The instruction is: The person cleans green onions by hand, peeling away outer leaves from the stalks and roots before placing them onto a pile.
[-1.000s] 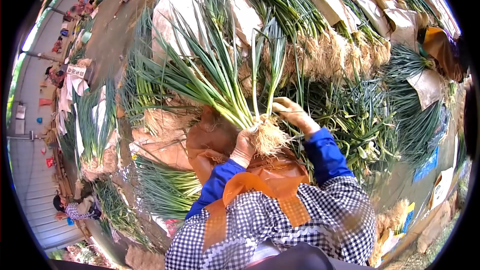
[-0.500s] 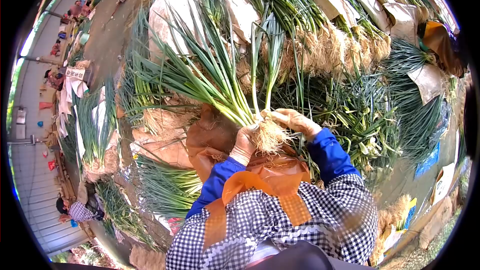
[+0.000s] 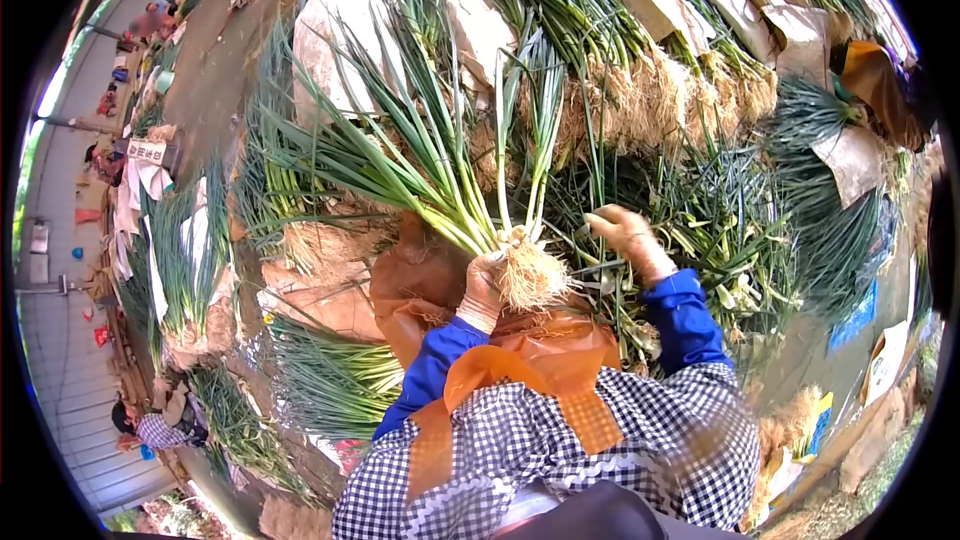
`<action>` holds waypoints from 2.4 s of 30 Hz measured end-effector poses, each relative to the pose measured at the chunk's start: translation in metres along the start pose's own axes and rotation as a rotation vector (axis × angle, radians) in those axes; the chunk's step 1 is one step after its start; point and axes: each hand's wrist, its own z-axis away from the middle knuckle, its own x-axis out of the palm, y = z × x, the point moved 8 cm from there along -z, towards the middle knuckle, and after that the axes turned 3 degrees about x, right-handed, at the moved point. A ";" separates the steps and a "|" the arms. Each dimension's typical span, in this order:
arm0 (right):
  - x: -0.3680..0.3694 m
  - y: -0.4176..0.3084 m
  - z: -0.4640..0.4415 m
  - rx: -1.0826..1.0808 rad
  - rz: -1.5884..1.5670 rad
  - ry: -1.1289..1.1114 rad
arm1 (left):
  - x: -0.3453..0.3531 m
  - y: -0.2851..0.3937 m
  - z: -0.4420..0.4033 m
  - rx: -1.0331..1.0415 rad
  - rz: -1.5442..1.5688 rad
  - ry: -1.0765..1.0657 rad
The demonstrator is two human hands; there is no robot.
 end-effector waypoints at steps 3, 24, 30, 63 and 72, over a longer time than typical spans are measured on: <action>0.073 -0.034 -0.003 -0.061 -0.471 -0.403 | 0.010 -0.003 0.000 -0.030 0.005 -0.028; 0.096 -0.019 -0.037 -0.069 -0.710 -0.298 | 0.030 0.000 0.010 -0.036 0.012 -0.051; 0.064 -0.008 -0.030 0.001 -0.859 0.033 | 0.046 0.000 0.009 0.061 0.155 -0.155; 0.039 0.050 -0.044 0.185 -1.409 -0.068 | 0.026 -0.017 0.001 -0.177 -0.011 -0.073; 0.074 -0.009 -0.021 -0.065 -0.631 0.235 | 0.013 -0.042 -0.004 -0.221 -0.112 0.057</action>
